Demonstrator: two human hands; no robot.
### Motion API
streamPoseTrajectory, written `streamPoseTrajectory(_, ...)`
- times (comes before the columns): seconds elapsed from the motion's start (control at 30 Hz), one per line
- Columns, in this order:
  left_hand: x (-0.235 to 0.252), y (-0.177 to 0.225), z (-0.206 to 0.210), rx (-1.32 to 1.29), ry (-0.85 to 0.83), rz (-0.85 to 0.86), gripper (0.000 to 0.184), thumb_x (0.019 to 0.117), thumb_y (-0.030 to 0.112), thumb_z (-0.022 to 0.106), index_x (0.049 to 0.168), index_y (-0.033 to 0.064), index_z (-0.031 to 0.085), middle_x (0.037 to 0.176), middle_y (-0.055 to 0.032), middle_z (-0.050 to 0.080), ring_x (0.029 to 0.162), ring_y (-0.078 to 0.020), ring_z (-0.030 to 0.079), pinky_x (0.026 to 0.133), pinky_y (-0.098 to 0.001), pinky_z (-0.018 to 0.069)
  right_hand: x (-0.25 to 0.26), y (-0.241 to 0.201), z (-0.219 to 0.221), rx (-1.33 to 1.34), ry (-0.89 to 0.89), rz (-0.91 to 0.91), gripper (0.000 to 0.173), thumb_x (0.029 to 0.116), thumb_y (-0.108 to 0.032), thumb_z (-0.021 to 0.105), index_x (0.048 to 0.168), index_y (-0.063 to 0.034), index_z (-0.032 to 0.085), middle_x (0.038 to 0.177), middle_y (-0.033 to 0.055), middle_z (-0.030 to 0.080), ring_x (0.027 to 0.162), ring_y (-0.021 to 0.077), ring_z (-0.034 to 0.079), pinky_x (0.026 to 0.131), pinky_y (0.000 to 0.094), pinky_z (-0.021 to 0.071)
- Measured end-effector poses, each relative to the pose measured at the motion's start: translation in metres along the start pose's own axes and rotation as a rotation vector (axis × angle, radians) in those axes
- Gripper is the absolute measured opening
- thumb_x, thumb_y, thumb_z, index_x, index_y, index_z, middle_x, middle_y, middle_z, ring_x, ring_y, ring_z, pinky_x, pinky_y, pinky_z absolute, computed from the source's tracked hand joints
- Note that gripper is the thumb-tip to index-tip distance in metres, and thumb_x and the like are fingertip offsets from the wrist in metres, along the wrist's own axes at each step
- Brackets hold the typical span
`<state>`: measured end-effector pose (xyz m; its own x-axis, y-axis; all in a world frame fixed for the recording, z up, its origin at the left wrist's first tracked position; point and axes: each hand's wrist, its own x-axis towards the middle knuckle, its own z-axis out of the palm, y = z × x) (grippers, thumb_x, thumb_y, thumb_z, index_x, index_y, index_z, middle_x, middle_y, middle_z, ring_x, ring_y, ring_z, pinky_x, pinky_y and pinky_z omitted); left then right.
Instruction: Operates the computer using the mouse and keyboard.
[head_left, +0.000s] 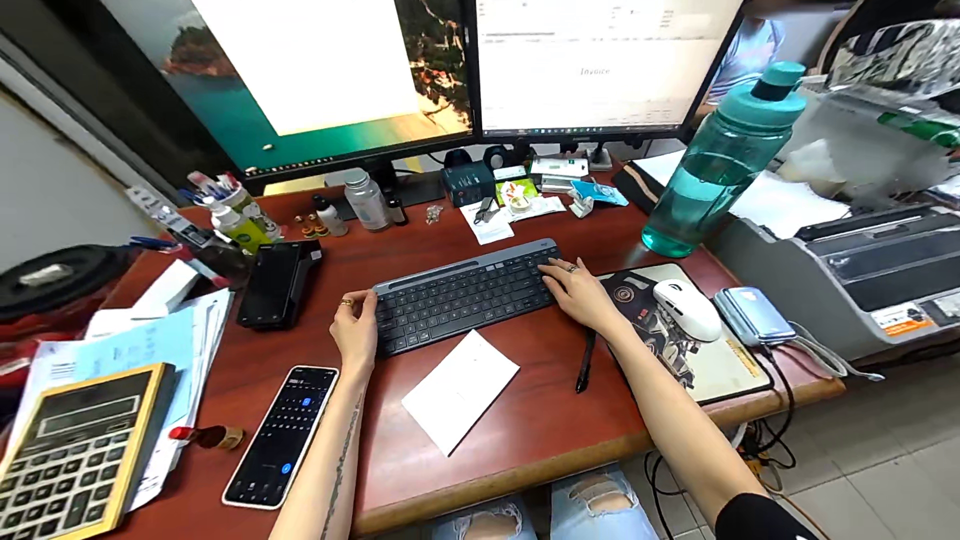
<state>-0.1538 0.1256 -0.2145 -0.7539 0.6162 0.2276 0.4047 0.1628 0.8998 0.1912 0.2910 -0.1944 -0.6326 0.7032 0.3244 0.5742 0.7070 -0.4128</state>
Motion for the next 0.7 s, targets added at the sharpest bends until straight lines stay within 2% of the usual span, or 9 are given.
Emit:
streamPoseTrajectory(0.17, 0.001, -0.001, 0.001, 0.022, 0.012, 0.003, 0.029, 0.1059, 0.027, 0.057, 0.117, 0.0025, 0.068, 0.101, -0.012, 0.07, 0.086, -0.0161, 0.064, 0.083, -0.0402, 0.0497, 0.02, -0.008, 0.011, -0.05, -0.051, -0.042, 0.041, 0.1097, -0.026, 0.042, 0.137, -0.0072, 0.065, 0.151, 0.0259, 0.05, 0.145, 0.0449, 0.042, 0.122, 0.066, 0.0198)
streamPoseTrajectory(0.23, 0.0, 0.001, 0.001, 0.031, 0.014, 0.007, 0.03, 0.1063, 0.026, 0.056, 0.118, 0.0008, 0.068, 0.105, -0.0138, 0.071, 0.091, -0.0175, 0.065, 0.086, -0.0408, 0.0495, 0.024, -0.011, 0.015, -0.081, -0.039, -0.042, 0.041, 0.1096, -0.029, 0.043, 0.137, -0.0095, 0.066, 0.152, 0.0247, 0.05, 0.146, 0.045, 0.041, 0.122, 0.0671, 0.0188)
streamPoseTrajectory(0.3, -0.001, 0.004, 0.0, 0.046, 0.006, 0.029, 0.032, 0.1054, 0.025, 0.056, 0.118, -0.0015, 0.069, 0.111, -0.0177, 0.072, 0.103, -0.0241, 0.067, 0.094, -0.0475, 0.0489, 0.023, -0.015, 0.02, -0.105, 0.007, -0.034, 0.039, 0.1087, -0.031, 0.047, 0.136, -0.0115, 0.067, 0.15, 0.0219, 0.053, 0.145, 0.0438, 0.042, 0.121, 0.0692, 0.0196)
streamPoseTrajectory(0.43, 0.0, 0.004, 0.004, 0.072, 0.013, 0.039, 0.032, 0.1054, 0.024, 0.056, 0.117, -0.0018, 0.07, 0.115, -0.0193, 0.071, 0.11, -0.0275, 0.066, 0.098, -0.0507, 0.0464, 0.023, -0.013, 0.024, -0.135, -0.006, -0.011, 0.039, 0.1093, -0.033, 0.044, 0.136, -0.0168, 0.068, 0.153, 0.0177, 0.051, 0.148, 0.043, 0.037, 0.121, 0.0711, 0.0145)
streamPoseTrajectory(0.6, 0.001, 0.002, 0.003, 0.079, 0.022, 0.037, 0.032, 0.1061, 0.025, 0.054, 0.116, -0.0014, 0.071, 0.114, -0.0199, 0.071, 0.111, -0.0287, 0.066, 0.099, -0.052, 0.0457, 0.023, -0.013, 0.023, -0.116, -0.032, -0.01, 0.042, 0.1104, -0.034, 0.041, 0.138, -0.016, 0.066, 0.154, 0.0167, 0.051, 0.149, 0.0413, 0.036, 0.122, 0.0693, 0.0119)
streamPoseTrajectory(0.7, -0.001, 0.001, 0.003, 0.078, 0.025, 0.047, 0.033, 0.1078, 0.024, 0.05, 0.11, -0.0019, 0.072, 0.109, -0.0181, 0.072, 0.103, -0.0251, 0.065, 0.094, -0.049, 0.0455, 0.023, -0.013, 0.022, -0.112, -0.057, -0.002, 0.042, 0.1104, -0.035, 0.041, 0.138, -0.0169, 0.066, 0.154, 0.0169, 0.05, 0.15, 0.0409, 0.035, 0.122, 0.069, 0.0104)
